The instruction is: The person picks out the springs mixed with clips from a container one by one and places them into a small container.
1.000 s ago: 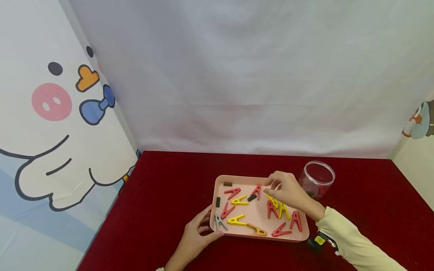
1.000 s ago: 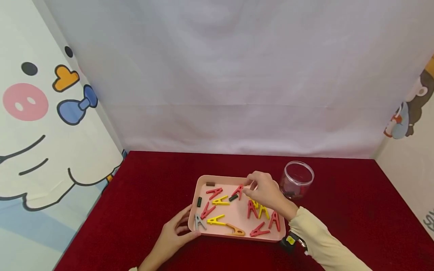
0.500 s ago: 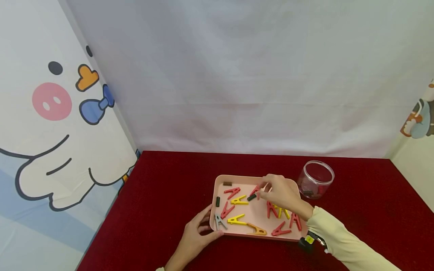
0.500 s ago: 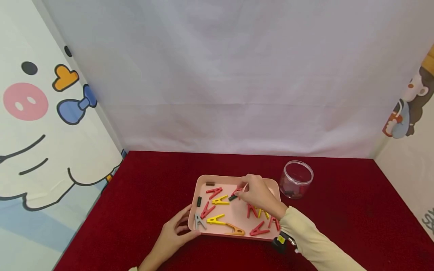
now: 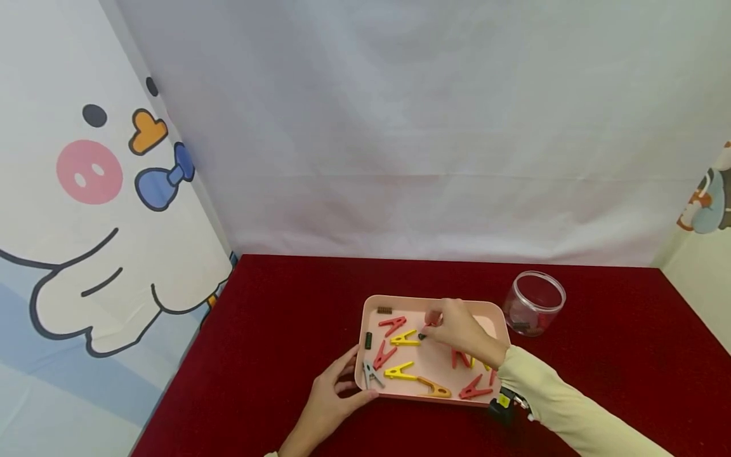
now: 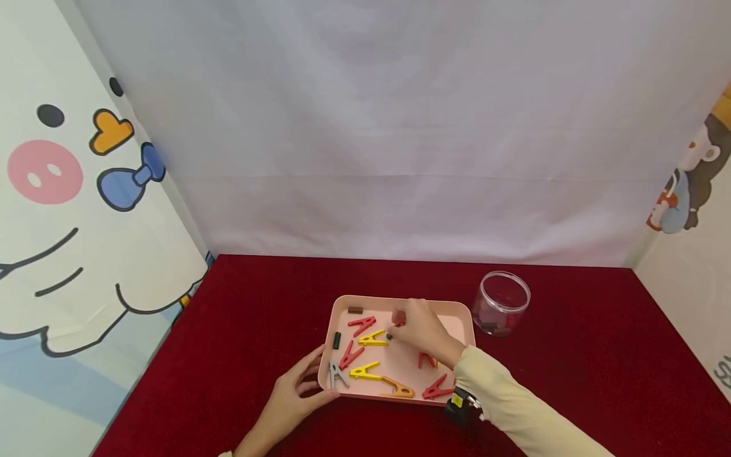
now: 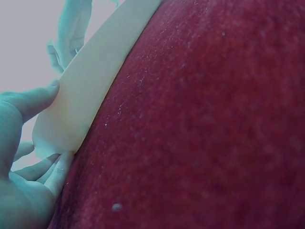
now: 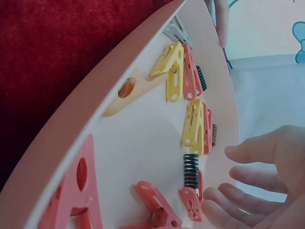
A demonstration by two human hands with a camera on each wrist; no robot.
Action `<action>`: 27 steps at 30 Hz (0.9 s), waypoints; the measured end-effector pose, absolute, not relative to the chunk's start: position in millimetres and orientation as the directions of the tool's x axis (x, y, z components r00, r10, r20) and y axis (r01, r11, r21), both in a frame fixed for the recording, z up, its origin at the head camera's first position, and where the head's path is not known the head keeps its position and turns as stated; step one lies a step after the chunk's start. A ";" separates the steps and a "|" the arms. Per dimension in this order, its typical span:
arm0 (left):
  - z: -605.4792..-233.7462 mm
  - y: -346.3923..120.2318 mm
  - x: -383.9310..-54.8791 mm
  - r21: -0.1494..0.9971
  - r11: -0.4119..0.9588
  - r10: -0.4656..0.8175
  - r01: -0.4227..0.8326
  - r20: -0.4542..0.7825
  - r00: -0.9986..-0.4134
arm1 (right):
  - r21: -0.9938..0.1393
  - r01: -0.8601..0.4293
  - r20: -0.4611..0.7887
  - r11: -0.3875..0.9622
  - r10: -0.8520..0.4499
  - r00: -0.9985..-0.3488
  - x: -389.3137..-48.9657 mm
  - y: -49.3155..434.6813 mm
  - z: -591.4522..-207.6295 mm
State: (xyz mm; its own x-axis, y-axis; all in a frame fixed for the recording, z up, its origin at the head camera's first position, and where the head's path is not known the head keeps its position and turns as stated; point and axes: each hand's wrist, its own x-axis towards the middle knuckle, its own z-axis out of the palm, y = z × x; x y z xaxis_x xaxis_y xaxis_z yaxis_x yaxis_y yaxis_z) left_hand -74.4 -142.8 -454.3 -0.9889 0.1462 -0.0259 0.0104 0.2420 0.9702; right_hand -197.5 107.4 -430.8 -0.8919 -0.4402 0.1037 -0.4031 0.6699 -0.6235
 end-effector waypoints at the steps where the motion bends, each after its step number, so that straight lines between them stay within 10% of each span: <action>1: -454.0 -142.9 -74.1 0.970 0.242 0.146 0.009 -0.027 -0.989 | -0.621 -0.395 0.096 0.677 -0.435 -0.895 -198.0 105.8 -431.4; 27: -498.4 -148.2 -84.9 0.971 0.236 0.143 0.040 0.006 -0.990 | -0.524 -0.370 0.092 0.767 -0.380 -0.920 -193.3 82.4 -447.4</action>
State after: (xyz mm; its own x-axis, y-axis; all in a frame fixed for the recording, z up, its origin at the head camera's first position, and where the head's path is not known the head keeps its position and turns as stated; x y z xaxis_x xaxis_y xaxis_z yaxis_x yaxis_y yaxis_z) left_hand -84.9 -148.2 -498.4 -0.9897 0.1429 0.0060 0.0400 0.2362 0.9709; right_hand -193.3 82.4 -447.4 -0.9202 -0.3803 0.0925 -0.3697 0.7672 -0.5242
